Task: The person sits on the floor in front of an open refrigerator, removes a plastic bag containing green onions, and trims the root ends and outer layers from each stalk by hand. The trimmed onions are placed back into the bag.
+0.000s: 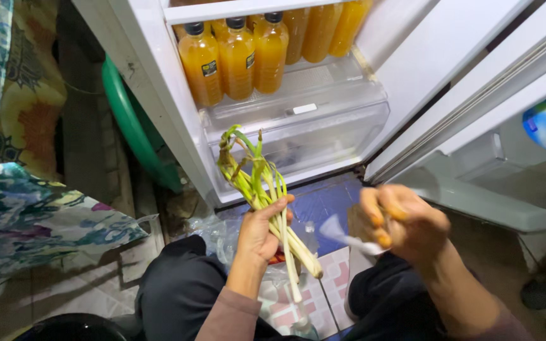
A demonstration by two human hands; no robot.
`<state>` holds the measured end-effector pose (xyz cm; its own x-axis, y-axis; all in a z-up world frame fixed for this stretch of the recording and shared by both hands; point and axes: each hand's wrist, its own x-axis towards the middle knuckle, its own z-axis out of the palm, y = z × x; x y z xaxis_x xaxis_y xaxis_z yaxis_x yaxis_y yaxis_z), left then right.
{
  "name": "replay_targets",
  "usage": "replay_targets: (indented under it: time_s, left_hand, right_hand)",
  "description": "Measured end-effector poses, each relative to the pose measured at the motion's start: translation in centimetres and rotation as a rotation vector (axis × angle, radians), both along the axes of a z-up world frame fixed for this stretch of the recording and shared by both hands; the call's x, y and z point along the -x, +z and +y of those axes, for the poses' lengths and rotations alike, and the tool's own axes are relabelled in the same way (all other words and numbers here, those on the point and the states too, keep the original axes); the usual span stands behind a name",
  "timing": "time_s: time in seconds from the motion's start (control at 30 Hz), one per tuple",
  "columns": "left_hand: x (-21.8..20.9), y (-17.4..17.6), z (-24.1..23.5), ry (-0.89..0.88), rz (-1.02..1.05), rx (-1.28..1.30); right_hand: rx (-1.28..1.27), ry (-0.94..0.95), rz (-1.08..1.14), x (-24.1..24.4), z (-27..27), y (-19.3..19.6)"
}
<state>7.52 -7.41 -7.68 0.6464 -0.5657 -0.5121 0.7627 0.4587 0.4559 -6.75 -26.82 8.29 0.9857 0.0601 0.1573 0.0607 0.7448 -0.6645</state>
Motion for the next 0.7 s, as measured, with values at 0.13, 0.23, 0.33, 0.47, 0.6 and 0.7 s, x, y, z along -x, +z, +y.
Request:
replay_targets:
  time_s: [0.13, 0.23, 0.33, 0.47, 0.6, 0.7]
  left_hand:
    - [0.7, 2.1, 0.1, -0.083, -0.044, 0.078]
    - [1.1, 2.8, 0.1, -0.124, -0.096, 0.045]
    - [1.0, 2.9, 0.1, -0.148, -0.112, 0.015]
    - [0.6, 2.6, 0.1, -0.131, -0.085, 0.007]
    - [0.4, 2.2, 0.2, -0.148, 0.005, 0.112]
    - [0.3, 2.1, 0.4, -0.153, 0.037, 0.152]
  right_hand:
    - [0.464, -0.117, 0.29, -4.2, -1.4, -1.8]
    - [1.162, -0.328, 0.13, -6.1, -0.5, -2.8]
    - [1.56, -0.509, -0.335, -6.2, 0.3, -2.4]
    - [1.782, -0.5, -0.344, -6.4, 1.2, -1.5]
    - [1.842, -0.524, -0.422, -6.8, 1.8, -1.3]
    - [1.841, -0.51, -0.437, -7.0, 1.8, -1.2]
